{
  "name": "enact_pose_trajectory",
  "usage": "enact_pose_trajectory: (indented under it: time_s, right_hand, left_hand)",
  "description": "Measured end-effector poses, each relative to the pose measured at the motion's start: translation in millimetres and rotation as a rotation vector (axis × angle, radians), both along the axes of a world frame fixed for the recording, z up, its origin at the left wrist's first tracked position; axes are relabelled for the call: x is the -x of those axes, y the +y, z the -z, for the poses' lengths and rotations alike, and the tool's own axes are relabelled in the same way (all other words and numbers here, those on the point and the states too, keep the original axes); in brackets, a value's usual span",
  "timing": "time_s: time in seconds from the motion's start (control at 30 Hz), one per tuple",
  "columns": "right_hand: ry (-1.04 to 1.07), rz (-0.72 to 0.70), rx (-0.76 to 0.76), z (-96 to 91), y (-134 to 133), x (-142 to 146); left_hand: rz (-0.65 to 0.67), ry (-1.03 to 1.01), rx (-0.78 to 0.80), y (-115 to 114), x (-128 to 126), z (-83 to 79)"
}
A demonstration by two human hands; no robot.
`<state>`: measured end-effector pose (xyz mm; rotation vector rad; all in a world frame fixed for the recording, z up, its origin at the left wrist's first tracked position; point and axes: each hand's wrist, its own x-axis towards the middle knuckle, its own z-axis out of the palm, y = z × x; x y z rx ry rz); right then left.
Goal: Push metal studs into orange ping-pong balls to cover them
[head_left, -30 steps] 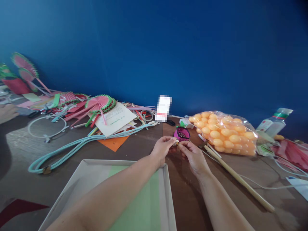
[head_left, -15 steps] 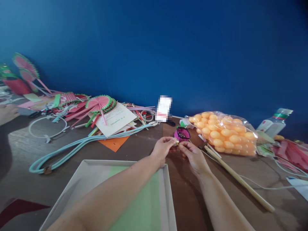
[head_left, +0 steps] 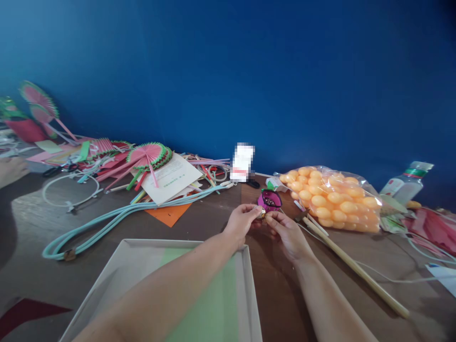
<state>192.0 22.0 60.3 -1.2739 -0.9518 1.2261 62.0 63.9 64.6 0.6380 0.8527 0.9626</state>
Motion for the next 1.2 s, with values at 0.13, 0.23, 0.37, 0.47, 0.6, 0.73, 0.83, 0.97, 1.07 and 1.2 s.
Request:
enact_pose_trajectory:
  time_s: [0.13, 0.23, 0.37, 0.47, 0.6, 0.73, 0.83, 0.97, 1.07, 1.2]
  right_hand:
    - [0.013, -0.007, -0.019, -0.1, 0.6, -0.8]
    - [-0.001, -0.009, -0.045, 0.8, 1.1, -1.6]
    - [-0.05, 0.001, -0.061, 2.4, 1.3, -2.1]
    - [-0.074, 0.009, -0.063, 3.2, 1.5, -2.3]
    - [-0.071, 0.003, -0.064, 4.2, 2.0, -2.5]
    - [-0.075, 0.008, -0.063, 4.1, 2.3, -2.2]
    - [-0.068, -0.001, -0.065, 3.7, 1.9, -1.8]
    - [-0.054, 0.003, -0.059, 3.4, 1.3, -1.5]
    - [-0.041, -0.003, -0.062, 2.6, 0.9, -1.0]
    - [-0.051, 0.01, -0.057, 0.6, 0.3, 0.2]
  left_hand:
    - [-0.012, -0.005, -0.027, -0.8, -0.4, 0.0]
    - [-0.013, -0.006, -0.043, -1.5, -0.4, -0.2]
    - [-0.021, -0.008, -0.066, -2.0, -0.6, 0.0]
    - [-0.029, -0.008, -0.078, -1.8, -1.4, 1.2]
    - [-0.03, 0.002, -0.103, -1.2, -2.1, 3.3]
    - [-0.033, -0.001, -0.105, -0.9, -1.7, 4.3]
    - [-0.036, -0.006, -0.101, -0.7, -1.5, 4.4]
    - [-0.033, 0.005, -0.1, -0.7, -1.6, 4.0]
    - [-0.029, 0.002, -0.096, -0.9, -1.4, 3.2]
    - [-0.032, -0.008, -0.098, -0.8, -1.1, 2.6]
